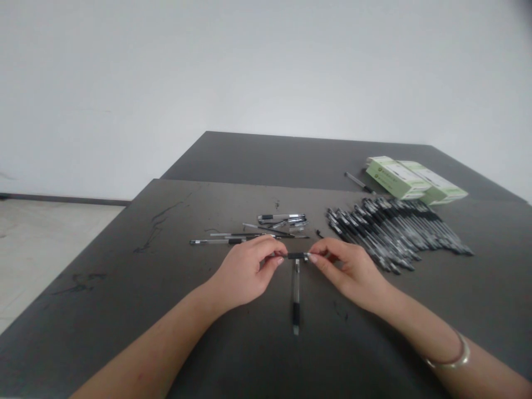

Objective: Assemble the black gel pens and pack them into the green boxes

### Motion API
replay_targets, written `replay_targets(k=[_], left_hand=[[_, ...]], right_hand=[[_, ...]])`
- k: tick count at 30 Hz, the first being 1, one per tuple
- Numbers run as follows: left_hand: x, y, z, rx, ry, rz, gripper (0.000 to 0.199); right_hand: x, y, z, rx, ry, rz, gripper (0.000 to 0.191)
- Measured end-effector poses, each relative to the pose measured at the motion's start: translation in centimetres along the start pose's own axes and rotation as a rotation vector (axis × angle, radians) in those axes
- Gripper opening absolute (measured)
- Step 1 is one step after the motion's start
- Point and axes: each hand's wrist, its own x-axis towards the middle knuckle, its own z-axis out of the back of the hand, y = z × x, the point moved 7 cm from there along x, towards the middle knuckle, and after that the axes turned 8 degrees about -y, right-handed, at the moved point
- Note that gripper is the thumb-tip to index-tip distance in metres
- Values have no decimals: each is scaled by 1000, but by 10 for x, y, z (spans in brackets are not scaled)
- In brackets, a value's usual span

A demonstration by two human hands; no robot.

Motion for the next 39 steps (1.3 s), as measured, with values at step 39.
replay_targets(k=[39], left_hand=[[1, 18, 8, 103, -118, 81, 16]], right_hand=[[77, -27, -13, -536, 99, 226, 20]])
